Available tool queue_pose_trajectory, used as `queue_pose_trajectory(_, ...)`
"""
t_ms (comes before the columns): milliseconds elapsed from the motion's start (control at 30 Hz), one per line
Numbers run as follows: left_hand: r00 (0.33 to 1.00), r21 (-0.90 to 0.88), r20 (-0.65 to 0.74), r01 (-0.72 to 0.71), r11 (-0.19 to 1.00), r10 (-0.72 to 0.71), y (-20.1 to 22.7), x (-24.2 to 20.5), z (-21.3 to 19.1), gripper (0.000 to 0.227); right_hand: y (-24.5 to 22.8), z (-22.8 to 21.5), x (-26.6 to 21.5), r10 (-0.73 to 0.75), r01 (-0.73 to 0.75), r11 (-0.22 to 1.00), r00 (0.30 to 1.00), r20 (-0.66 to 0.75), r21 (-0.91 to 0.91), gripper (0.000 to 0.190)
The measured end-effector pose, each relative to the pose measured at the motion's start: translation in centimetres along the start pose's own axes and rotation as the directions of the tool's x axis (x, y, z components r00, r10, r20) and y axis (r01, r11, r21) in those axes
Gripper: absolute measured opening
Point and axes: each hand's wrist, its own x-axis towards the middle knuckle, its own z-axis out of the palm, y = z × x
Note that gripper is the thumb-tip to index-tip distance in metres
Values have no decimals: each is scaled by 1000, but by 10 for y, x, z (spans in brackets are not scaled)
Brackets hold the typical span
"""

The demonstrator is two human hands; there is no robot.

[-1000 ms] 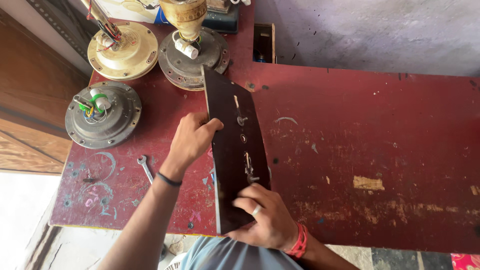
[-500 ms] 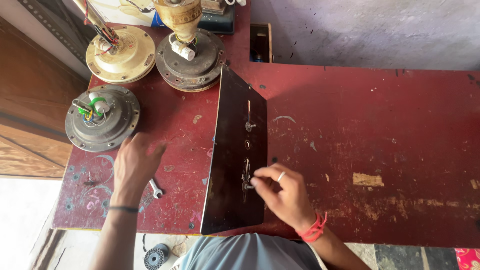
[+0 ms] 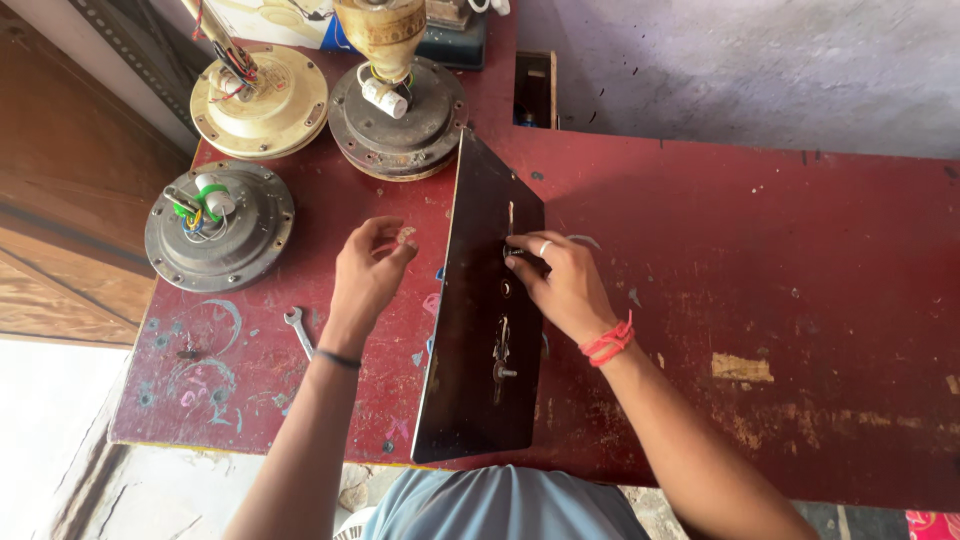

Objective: The person winds a red insulated copper wire around a blue plastic bobbin mounted on a wooden jig. They use pliers to cut the wire and then remove the completed coil from the jig, placing the bobbin halves aside.

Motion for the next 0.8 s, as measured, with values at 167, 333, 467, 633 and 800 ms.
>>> queue_pose_trajectory(167,956,-267,252,220,938,-152,-27,38,14,36,-59,-16,-28,190,-180,976,979,-72,125,75)
queue_pose_trajectory(333,898,-306,430,239,922,-90,-37,64,39,33,-104,-4,-35,386,-336,908,904,184,-251,82)
queue_pose_trajectory(467,857,-247,509,233,940,-79,-30,70,40,35,-91,-32,-20,444,-441,896,890,107,-48,59)
queue_pose_trajectory(633,784,-320,614,351,880,-90,-20,62,53,43,-102,-14,-24,336,-332,941,940,65,-63,87)
queue_pose_trajectory(800,798,-324,600,306,896,-56,-8,61,73,55,-111,18,3,333,-280,898,936,109,-340,87)
